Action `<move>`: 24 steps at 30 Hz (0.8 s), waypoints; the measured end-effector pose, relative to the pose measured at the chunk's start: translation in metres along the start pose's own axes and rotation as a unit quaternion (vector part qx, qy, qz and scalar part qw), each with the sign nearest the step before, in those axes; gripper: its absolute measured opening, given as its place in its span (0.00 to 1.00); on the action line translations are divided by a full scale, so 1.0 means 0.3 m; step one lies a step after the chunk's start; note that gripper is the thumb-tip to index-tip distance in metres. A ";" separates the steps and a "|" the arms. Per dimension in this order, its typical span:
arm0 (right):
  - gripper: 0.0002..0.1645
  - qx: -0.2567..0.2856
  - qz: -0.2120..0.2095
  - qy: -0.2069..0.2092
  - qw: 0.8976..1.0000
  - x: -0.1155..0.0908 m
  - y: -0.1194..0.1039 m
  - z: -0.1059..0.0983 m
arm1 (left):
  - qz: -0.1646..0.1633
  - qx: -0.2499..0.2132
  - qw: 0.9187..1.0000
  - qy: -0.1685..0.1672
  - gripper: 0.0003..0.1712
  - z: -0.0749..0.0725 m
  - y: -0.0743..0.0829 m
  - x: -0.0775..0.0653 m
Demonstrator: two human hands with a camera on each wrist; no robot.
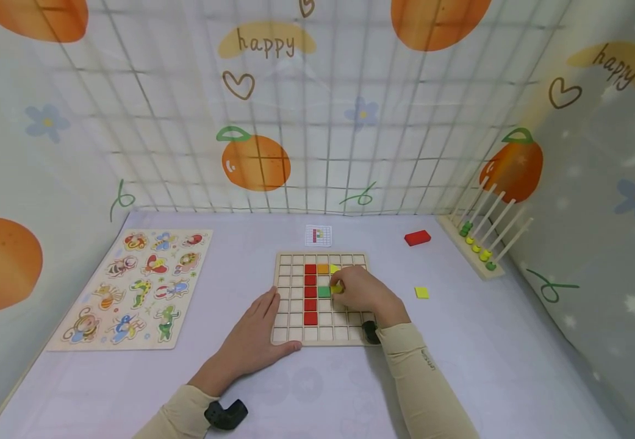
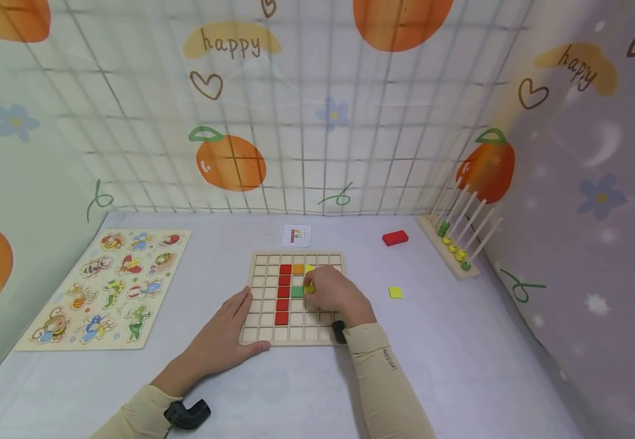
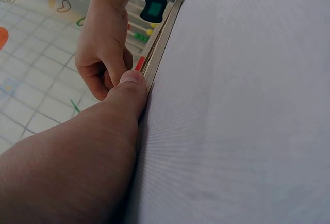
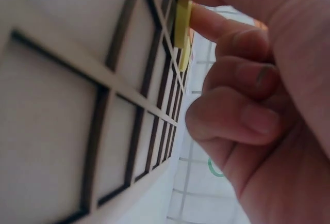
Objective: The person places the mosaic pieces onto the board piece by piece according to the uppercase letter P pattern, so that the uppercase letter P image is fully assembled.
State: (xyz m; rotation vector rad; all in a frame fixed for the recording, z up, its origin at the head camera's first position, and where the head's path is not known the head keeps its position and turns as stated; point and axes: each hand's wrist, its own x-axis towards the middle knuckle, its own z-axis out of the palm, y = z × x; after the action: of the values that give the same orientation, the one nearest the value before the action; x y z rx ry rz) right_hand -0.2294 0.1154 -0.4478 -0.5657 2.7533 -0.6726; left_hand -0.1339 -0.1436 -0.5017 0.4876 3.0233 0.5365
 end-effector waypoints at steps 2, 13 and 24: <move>0.13 -0.002 0.005 0.000 1.000 -0.001 0.000 -0.001 | -0.001 0.001 1.000 -0.001 0.70 -0.001 0.001 0.000; 0.13 0.005 0.003 0.003 1.000 -0.005 0.000 -0.002 | 0.002 -0.004 1.000 0.003 0.70 -0.008 0.005 -0.003; 0.14 0.017 0.014 0.006 1.000 0.000 0.000 0.005 | 0.002 0.001 1.000 0.003 0.69 -0.006 0.007 -0.002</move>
State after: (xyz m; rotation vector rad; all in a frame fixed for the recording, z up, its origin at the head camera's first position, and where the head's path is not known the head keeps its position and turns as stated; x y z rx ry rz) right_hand -0.2288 0.1148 -0.4492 -0.5155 2.7507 -0.7178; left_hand -0.1328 -0.1426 -0.4993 0.4931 3.0299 0.5375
